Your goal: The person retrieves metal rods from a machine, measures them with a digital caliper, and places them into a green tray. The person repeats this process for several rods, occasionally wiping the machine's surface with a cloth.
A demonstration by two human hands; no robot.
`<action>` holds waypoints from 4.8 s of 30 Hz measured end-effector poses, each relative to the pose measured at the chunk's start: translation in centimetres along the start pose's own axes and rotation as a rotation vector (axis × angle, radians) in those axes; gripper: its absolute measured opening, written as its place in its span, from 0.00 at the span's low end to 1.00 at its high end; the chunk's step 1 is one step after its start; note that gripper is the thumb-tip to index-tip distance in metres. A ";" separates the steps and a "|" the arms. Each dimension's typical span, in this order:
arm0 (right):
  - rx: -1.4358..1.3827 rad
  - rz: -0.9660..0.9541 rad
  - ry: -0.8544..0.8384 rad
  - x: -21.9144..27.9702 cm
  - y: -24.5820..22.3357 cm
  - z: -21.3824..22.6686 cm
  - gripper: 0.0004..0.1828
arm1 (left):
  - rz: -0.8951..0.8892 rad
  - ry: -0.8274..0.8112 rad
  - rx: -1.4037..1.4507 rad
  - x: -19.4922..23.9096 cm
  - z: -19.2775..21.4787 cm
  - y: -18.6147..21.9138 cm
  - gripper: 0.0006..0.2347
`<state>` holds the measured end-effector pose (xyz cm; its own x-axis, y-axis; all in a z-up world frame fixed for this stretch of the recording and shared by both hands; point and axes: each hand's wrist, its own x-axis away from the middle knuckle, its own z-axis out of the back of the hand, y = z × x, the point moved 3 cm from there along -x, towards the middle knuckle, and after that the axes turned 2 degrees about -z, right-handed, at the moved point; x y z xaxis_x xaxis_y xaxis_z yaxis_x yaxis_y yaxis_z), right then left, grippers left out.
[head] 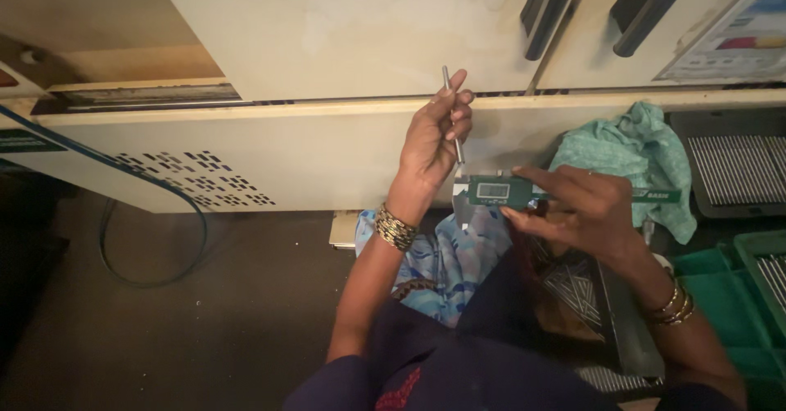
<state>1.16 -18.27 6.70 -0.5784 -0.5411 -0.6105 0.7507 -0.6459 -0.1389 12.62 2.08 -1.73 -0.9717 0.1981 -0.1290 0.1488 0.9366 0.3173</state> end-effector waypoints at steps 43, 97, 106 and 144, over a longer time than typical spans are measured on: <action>0.020 -0.014 -0.077 -0.2 -1.1 0.4 0.28 | 0.146 -0.116 0.003 0.0 -2.8 1.0 0.24; -0.599 -0.817 -0.135 16.0 10.8 -2.6 0.12 | 0.163 -0.335 -0.754 5.7 -2.6 -21.5 0.18; 0.720 -1.006 -0.223 20.0 39.7 5.1 0.08 | -0.803 0.014 -1.610 -1.5 -4.5 -8.5 0.31; 0.719 -1.723 0.248 29.1 52.1 2.4 0.08 | -1.003 -0.115 -1.527 -16.8 -8.9 -4.5 0.23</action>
<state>22.70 -68.97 -16.47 -0.3510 0.8964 -0.2706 -0.8212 -0.4335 -0.3711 26.66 -8.05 7.33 -0.5523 -0.1284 -0.8237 -0.7564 -0.3383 0.5598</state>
